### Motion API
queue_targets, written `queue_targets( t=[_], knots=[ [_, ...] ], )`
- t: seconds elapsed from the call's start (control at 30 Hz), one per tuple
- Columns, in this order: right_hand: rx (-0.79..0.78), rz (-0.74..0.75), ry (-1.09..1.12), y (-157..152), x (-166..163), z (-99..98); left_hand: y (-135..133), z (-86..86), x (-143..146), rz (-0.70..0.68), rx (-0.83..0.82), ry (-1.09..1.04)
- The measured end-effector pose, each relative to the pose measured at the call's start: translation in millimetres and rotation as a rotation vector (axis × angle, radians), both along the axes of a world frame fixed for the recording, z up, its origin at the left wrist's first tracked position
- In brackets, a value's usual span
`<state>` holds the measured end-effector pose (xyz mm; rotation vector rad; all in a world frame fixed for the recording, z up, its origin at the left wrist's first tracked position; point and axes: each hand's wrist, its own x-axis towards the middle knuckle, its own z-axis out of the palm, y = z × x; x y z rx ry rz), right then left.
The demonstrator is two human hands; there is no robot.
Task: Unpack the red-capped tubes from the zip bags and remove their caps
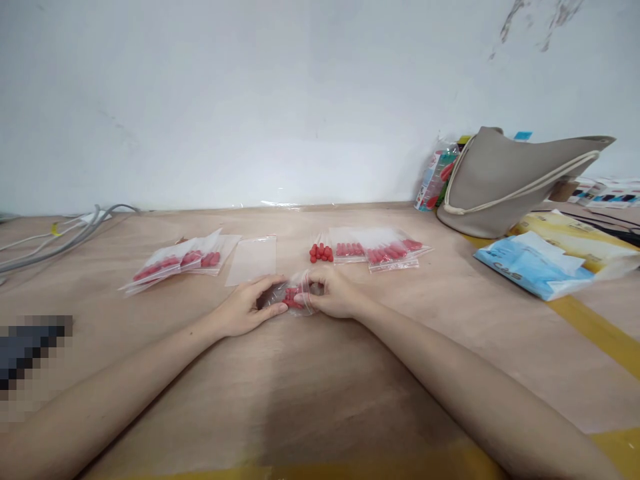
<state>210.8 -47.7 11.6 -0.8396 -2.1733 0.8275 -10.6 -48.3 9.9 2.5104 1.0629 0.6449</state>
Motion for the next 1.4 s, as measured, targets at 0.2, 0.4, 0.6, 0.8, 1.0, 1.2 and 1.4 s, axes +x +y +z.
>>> queue_targets(
  t=[0.2, 0.4, 0.6, 0.8, 1.0, 1.2, 1.4],
  knots=[
    [-0.036, 0.122, -0.022, -0.5, 1.8, 6.0, -1.8, 1.8, 1.5, 0.0, 0.005, -0.011],
    [-0.131, 0.008, -0.024, -4.6, -3.6, 4.4, -0.6, 0.3, 0.6, 0.011, -0.01, 0.001],
    [-0.192, -0.104, -0.044, -2.4, 4.9, 8.6, -0.7, 0.9, 0.0, 0.01, -0.026, -0.002],
    [-0.08, -0.03, -0.009, 1.9, 6.2, -3.1, -0.5, 0.9, -0.3, 0.004, -0.014, 0.001],
    [-0.275, -0.08, 0.107, 8.2, 16.0, -4.9, -0.8, 1.7, -0.5, 0.002, -0.02, -0.006],
    [-0.638, -0.201, 0.332, 17.6, 45.9, 9.8, -0.9, 1.3, -0.6, 0.008, -0.032, -0.017],
    [-0.668, -0.295, 0.547, 28.0, 69.0, 21.7, -0.2, 0.6, -1.2, -0.008, -0.019, -0.016]
  ],
)
